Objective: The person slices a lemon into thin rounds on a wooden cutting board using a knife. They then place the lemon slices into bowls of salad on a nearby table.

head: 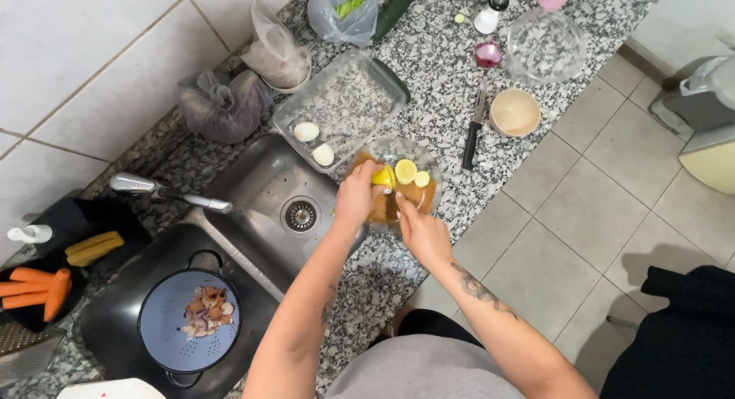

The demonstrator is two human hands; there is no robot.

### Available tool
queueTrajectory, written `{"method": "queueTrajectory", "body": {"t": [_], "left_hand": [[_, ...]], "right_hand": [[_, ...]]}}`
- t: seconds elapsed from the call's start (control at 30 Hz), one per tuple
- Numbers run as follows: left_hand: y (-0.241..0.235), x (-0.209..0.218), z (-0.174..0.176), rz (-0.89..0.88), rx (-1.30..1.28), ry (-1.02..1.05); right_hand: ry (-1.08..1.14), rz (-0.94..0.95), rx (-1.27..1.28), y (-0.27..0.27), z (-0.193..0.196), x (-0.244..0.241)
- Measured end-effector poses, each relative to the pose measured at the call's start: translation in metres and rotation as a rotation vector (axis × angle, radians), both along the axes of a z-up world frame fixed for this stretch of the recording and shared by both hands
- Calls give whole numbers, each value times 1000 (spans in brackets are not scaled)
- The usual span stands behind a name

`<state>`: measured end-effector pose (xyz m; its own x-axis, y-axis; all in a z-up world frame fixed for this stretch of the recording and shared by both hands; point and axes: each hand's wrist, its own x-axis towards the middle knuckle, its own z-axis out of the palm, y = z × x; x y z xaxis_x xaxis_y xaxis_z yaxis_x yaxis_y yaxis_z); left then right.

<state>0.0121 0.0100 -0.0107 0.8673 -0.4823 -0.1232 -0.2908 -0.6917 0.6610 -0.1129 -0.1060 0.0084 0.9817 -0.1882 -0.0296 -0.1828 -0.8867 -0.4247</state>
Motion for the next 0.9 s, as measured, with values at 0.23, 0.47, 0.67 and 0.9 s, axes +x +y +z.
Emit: {"method": "queueTrajectory", "body": {"t": [0.23, 0.47, 0.67, 0.9], "left_hand": [[1, 2, -5, -11, 3, -25], [0, 0, 4, -8, -2, -38], [2, -6, -5, -23, 0, -55], [3, -1, -2, -4, -34, -75]], "right_hand": [[22, 1, 22, -7, 3, -4], [8, 11, 8, -5, 3, -3], [72, 1, 11, 0, -12, -4], [122, 14, -98, 1, -26, 11]]}}
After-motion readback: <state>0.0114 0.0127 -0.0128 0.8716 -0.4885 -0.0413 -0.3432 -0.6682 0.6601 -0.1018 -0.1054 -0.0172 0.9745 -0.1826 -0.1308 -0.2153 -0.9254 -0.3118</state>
